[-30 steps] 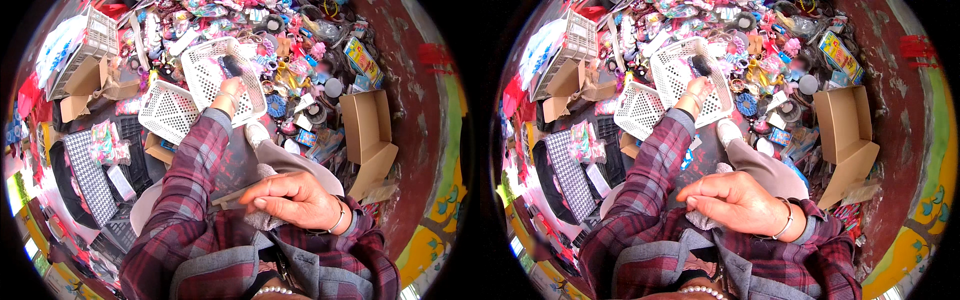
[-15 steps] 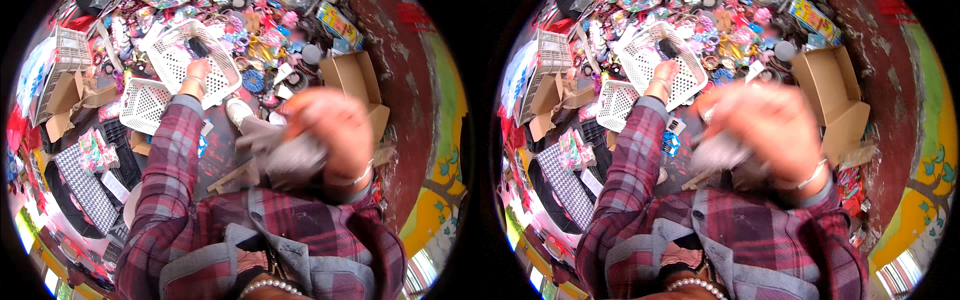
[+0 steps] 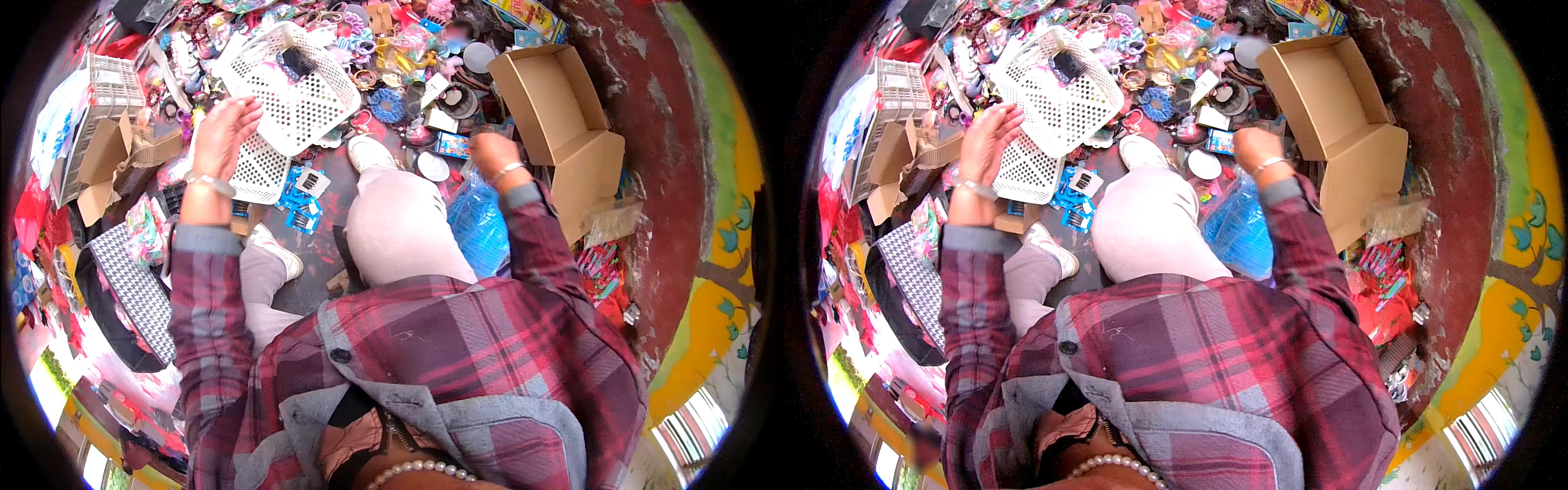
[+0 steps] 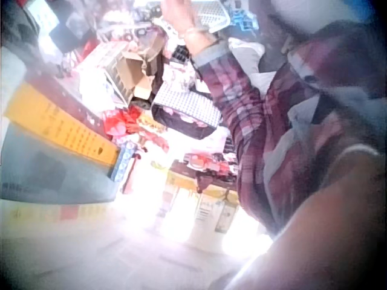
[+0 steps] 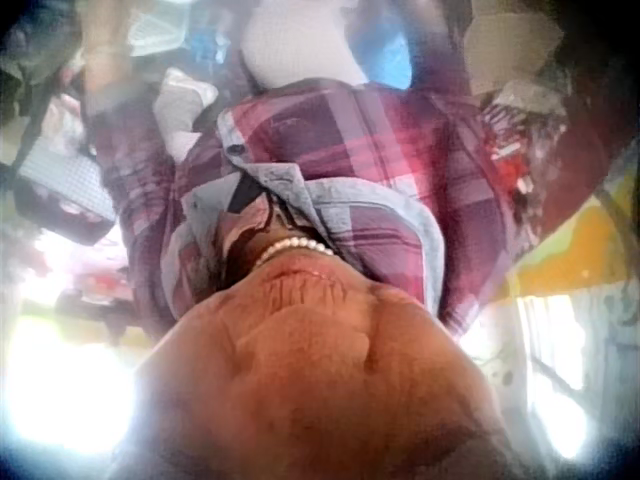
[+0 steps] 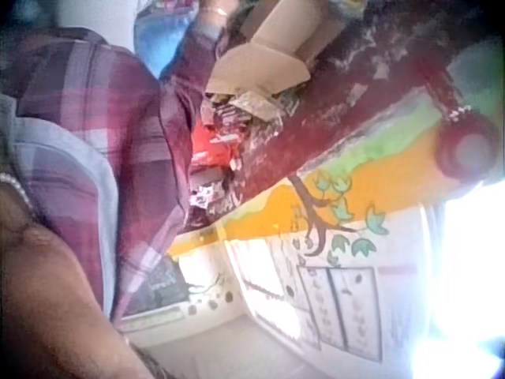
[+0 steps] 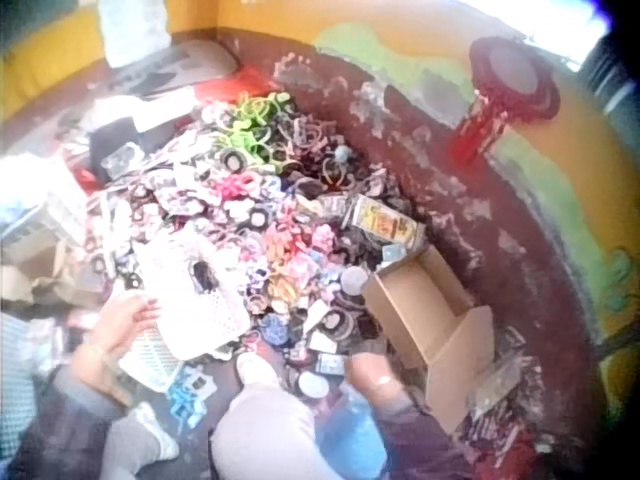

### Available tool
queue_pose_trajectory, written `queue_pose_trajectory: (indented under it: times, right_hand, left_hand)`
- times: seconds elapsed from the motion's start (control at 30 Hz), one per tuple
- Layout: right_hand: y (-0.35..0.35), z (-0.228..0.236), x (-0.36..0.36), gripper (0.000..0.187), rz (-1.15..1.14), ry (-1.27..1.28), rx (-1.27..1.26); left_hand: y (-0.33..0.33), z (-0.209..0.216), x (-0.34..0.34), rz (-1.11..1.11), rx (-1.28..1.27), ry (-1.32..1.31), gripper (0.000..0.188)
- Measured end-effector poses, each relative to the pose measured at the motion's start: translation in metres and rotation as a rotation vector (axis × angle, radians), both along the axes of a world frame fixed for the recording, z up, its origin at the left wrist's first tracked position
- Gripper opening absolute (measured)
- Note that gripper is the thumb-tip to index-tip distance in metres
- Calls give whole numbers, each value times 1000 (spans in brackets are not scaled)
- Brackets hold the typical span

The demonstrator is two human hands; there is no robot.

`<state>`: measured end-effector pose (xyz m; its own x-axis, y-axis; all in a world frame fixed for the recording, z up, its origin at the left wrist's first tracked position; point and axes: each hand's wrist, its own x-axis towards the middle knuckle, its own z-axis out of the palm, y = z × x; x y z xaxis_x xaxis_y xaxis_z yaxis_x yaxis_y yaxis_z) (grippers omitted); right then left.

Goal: The person wipes the inside and outside of a white plastic basket with a gray cloth. They then pick up a small plastic-wrapped item from the cluttered floor, wipe it with the cloth, and place it into the basket.

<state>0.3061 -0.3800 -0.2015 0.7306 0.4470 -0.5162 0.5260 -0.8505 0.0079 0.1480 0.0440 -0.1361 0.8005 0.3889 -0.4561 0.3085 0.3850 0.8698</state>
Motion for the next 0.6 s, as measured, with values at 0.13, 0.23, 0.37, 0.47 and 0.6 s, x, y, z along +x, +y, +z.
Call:
queue_pose_trajectory:
  times: [0.13,0.23,0.37,0.47,0.6]
  right_hand:
    - [26,-75,-11,25,104,70,-27]
    - [47,-112,-6,31,57,84,18]
    - [60,-146,-5,32,-71,-15,-1]
    - [59,-138,5,21,21,56,-104]
    - [40,-89,38,21,43,284,117]
  left_hand:
    - [-16,66,-45,-30,166,25,26]
    - [-27,79,-85,20,206,90,24]
    - [-40,67,-116,99,1,130,21]
    - [-51,63,-113,101,44,153,22]
    - [-60,66,-106,24,44,122,22]
